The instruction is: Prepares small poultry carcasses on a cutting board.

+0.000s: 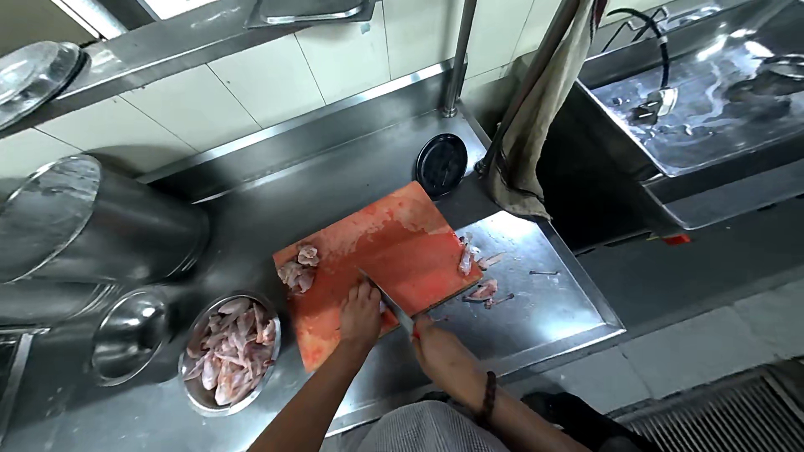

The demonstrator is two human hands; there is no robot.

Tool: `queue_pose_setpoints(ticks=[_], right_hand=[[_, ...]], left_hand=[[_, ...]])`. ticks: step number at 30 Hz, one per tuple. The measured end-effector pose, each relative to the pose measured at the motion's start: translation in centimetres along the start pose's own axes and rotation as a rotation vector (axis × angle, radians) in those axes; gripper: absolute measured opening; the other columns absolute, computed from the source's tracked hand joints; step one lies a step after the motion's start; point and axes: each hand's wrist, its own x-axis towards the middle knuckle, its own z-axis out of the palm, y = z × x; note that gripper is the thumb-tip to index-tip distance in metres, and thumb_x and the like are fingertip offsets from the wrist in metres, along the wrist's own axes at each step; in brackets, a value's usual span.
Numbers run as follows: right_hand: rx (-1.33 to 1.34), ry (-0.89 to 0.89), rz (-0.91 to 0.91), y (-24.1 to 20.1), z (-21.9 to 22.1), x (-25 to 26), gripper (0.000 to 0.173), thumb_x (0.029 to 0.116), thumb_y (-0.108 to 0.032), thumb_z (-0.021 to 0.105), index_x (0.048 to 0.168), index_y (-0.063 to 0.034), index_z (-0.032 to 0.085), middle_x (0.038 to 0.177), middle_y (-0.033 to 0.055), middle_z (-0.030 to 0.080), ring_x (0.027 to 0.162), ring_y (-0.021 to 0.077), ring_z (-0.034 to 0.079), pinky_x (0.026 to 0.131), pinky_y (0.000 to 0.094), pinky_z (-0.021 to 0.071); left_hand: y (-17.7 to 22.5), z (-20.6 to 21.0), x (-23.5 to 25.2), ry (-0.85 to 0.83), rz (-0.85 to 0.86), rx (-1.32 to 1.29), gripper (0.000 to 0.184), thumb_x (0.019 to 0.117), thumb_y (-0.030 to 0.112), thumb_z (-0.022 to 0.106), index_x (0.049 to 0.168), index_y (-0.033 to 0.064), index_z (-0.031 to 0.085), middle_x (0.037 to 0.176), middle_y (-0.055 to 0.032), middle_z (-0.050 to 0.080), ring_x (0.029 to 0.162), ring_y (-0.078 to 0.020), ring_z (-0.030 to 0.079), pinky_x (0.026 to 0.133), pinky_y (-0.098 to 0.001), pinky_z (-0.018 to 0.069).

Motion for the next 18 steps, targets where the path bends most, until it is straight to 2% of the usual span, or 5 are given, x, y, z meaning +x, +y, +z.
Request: queue_pose_setpoints(ticks=[4, 9, 13, 15, 18], right_hand=[[-0.037, 0.016, 0.003, -1.3, 0.4, 1.6, 0.037, 0.1085, -0.036, 0.038, 0.133, -0.0103, 0.050, 0.108, 0.0158, 0.069, 0.100, 0.0351, 0.071, 0.084, 0.0532, 0.0589], [0.061, 0.001, 0.033, 0.5, 1.6, -0.5, 0.036, 0.1080, -0.035, 0.042, 0.133, -0.0092, 0.048, 0.098, 0.0151, 0.069, 0.090, 0.0338, 0.072, 0.078, 0.0514, 0.0594], [0.042, 0.056, 0.030, -1.6, 2.5, 1.7, 0.035, 0.1086, -0.032, 0.039, 0.133, -0.0087, 0.050, 0.104, 0.0155, 0.070, 0.095, 0.0337, 0.073, 0.081, 0.0511, 0.0597], [0.036, 0.068, 0.032, -2.0, 2.5, 2.3, 0.034, 0.1086, -0.031, 0.038, 0.132, -0.0090, 0.049, 0.103, 0.0152, 0.070, 0.096, 0.0337, 0.073, 0.082, 0.0511, 0.0598], [0.060, 0.028, 0.072, -0.5, 3.4, 0.5, 0.037, 0.1090, -0.033, 0.039, 0.136, -0.0091, 0.047, 0.102, 0.0158, 0.070, 0.095, 0.0341, 0.073, 0.081, 0.0516, 0.0596]], left_hand=[[-0.3, 0.5, -0.2, 0.027, -0.004, 0.011, 0.026, 0.0944, 0.014, 0.061, 0.119, 0.0114, 0.070, 0.138, -0.0081, 0.062, 0.134, -0.0286, 0.054, 0.103, -0.0473, 0.0510], [0.8, -0.2, 0.0, -0.074, -0.051, -0.054, 0.031, 0.0973, 0.010, 0.058, 0.127, 0.0110, 0.067, 0.142, -0.0099, 0.059, 0.137, -0.0306, 0.051, 0.106, -0.0489, 0.0496], [0.6, -0.2, 0.1, -0.086, -0.160, -0.096, 0.035, 0.0979, 0.014, 0.059, 0.132, 0.0131, 0.066, 0.146, -0.0107, 0.056, 0.141, -0.0311, 0.048, 0.110, -0.0492, 0.0464], [0.3, -0.4, 0.4, -0.082, -0.163, -0.099, 0.034, 0.0974, 0.014, 0.059, 0.130, 0.0128, 0.067, 0.145, -0.0105, 0.057, 0.141, -0.0304, 0.048, 0.110, -0.0487, 0.0458], [0.4, -0.3, 0.5, -0.067, -0.177, -0.130, 0.032, 0.0965, 0.018, 0.062, 0.128, 0.0125, 0.068, 0.144, -0.0095, 0.058, 0.139, -0.0298, 0.049, 0.111, -0.0479, 0.0451]])
